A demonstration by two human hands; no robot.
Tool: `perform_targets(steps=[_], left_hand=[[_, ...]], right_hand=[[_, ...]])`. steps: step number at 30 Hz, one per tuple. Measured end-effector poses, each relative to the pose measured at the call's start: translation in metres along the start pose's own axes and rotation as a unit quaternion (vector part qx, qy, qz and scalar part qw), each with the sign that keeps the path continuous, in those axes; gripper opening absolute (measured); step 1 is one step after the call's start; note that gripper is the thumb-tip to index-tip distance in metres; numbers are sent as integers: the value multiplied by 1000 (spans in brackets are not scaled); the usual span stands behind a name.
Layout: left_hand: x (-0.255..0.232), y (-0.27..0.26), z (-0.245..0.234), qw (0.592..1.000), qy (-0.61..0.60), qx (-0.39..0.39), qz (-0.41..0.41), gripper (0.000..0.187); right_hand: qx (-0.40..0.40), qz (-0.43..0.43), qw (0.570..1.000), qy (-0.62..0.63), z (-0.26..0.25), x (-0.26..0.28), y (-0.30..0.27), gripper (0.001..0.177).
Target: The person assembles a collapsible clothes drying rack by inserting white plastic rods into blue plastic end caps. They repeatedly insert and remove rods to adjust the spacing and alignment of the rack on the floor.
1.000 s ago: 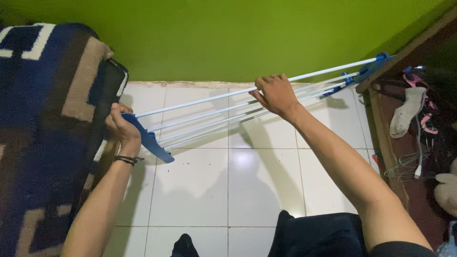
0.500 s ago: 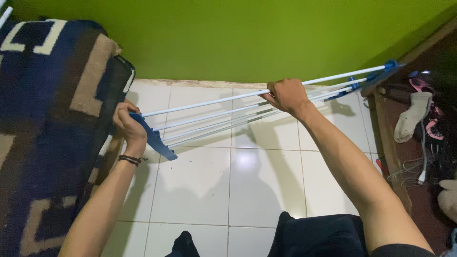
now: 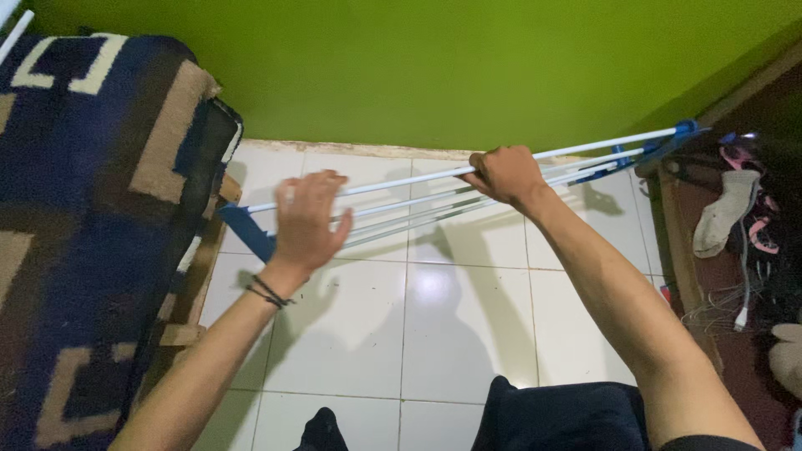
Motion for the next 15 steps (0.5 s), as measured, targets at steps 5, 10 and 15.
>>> perform_targets(steps=[5, 10, 15], left_hand=[[-49, 18, 29, 993, -21, 108, -32, 49], [-57, 29, 52, 953, -16, 270, -138, 42], [-45, 29, 36, 965, -16, 221, -140, 47]], right_hand=[[12, -39, 999, 27, 2, 28, 7, 35], [37, -18, 992, 116, -6, 48, 10, 32], [-118, -73, 987, 85, -32, 36, -9, 33]])
Point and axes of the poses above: each hand's wrist, its own y-axis towards the middle knuckle, its own z-axis out of the palm, x = y × z, the point moved 4 cm from there along y, towards the middle knuckle, and after that the axes turned 13 degrees about -z, right-handed, at the moved point
